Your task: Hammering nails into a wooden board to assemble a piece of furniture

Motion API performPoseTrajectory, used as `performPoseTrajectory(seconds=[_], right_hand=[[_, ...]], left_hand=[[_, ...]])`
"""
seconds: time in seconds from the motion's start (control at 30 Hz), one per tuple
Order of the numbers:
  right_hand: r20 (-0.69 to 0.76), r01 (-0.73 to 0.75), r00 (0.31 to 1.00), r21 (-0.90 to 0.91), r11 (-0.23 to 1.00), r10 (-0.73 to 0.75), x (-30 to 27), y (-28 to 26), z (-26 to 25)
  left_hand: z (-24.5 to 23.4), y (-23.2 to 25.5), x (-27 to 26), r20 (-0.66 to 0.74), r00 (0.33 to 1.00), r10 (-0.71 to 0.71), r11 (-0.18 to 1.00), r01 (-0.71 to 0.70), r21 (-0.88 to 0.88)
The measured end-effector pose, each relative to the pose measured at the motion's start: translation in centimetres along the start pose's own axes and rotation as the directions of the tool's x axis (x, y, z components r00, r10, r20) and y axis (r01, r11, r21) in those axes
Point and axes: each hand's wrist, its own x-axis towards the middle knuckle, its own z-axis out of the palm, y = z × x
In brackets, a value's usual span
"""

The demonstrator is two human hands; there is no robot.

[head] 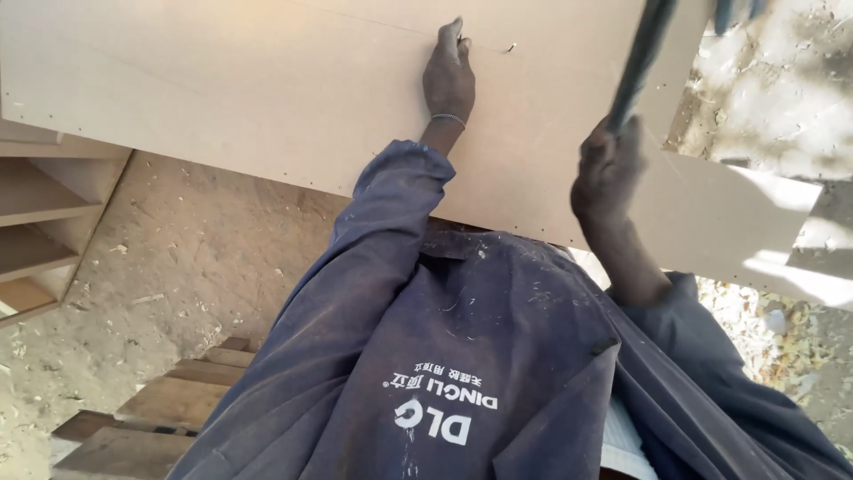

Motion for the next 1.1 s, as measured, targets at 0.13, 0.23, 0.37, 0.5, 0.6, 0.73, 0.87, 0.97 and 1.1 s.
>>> performPoseTrajectory(seconds=[0.13,0.23,0.37,0.5,0.6,0.73,0.87,0.97,1.1], right_hand=[[0.367,-0.207,0.86,-0.386,0.899,0.355,0.2,7.0,3.3],[0.354,-0.123,0.899,-0.363,0.924,0.258,0.2,6.6,2.2],[0.174,-0.138,0.973,-0.096,0.986,0.153,0.8,-0.8,-0.7],[0.186,-0.173,0.964,-0.104,0.979,0.19,-1.5,6.6,1.7],[0.424,-0.153,0.822,-0.481,0.863,0.381,-1.2,9.3,2.4],[0.309,-0.157,0.918,-0.292,0.943,0.248,0.6,7.3,0.7],[0.21,-0.134,0.962,-0.188,0.973,0.173,-1.5,9.5,0.9],[0.436,-0.053,0.839,-0.53,0.846,0.325,-1.4,11.5,2.6],[0.452,-0.083,0.843,-0.423,0.903,0.29,0.4,8.9,1.5]], left_hand=[[-2.8,1.8,-0.1,-0.035,0.999,-0.041,0.999,0.041,-0.004],[-4.5,3.2,-2.9,-0.084,0.991,-0.102,0.982,0.086,-0.168],[-7.6,5.6,-4.3,-0.009,0.928,-0.373,0.785,0.31,-0.537],[-7.7,4.1,-6.3,0.034,0.903,-0.429,0.707,0.359,-0.61],[-8.5,2.9,-9.1,0.072,0.87,-0.488,0.645,0.415,-0.642],[-10.9,1.6,-12.7,0.091,0.896,-0.436,0.734,0.412,-0.54],[-15.3,6.4,-17.6,0.16,0.835,-0.527,0.711,0.536,-0.455],[-14.5,4.3,-19.4,0.164,0.821,-0.547,0.666,0.546,-0.509],[-15.2,3.3,-21.1,0.159,0.83,-0.534,0.718,0.545,-0.433]])
